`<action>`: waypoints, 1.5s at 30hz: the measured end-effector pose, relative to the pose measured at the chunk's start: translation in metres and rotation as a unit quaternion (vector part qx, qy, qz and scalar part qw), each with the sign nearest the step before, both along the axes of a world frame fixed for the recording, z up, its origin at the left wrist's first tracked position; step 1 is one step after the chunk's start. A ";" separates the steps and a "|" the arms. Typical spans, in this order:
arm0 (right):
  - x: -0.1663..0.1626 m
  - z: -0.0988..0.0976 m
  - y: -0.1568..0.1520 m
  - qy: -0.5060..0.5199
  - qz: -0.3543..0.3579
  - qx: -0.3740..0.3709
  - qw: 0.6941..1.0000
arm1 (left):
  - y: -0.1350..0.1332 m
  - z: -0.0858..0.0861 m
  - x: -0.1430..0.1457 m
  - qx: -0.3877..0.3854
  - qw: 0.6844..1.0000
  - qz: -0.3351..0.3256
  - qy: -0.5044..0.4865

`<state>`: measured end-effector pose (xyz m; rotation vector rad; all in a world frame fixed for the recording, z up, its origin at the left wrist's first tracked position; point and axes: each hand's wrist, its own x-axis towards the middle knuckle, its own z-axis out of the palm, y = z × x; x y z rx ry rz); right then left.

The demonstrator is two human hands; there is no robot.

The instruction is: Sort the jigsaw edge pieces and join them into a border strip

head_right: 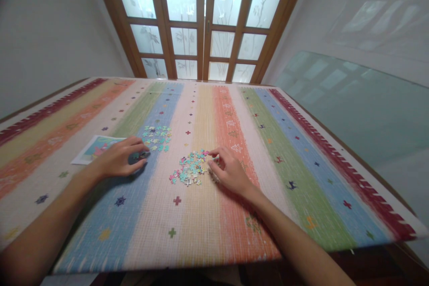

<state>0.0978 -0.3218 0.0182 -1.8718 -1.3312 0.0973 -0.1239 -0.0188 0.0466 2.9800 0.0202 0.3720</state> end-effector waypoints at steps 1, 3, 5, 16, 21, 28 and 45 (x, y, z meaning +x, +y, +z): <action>0.001 -0.001 0.000 -0.016 -0.002 -0.004 1.000 | -0.003 -0.001 0.002 0.000 1.000 -0.009 -0.010; 0.002 -0.001 0.000 -0.051 0.004 -0.010 0.999 | -0.011 -0.004 0.005 -0.001 0.999 -0.029 -0.027; 0.002 -0.002 0.000 -0.082 0.020 -0.017 0.996 | -0.021 -0.008 0.010 -0.007 0.998 -0.053 -0.035; 0.001 -0.013 0.002 -0.121 0.032 -0.090 0.988 | -0.065 -0.026 0.020 -0.095 0.989 -0.112 0.005; 0.003 -0.012 0.001 -0.146 0.015 -0.082 0.986 | -0.070 -0.027 0.020 -0.108 0.987 -0.121 -0.004; 0.007 -0.009 -0.002 -0.206 0.025 -0.074 0.975 | -0.072 -0.028 0.021 -0.121 0.985 -0.126 -0.005; -0.008 -0.005 -0.002 -0.235 0.081 -0.110 0.962 | -0.075 -0.029 0.022 -0.140 0.980 -0.141 -0.021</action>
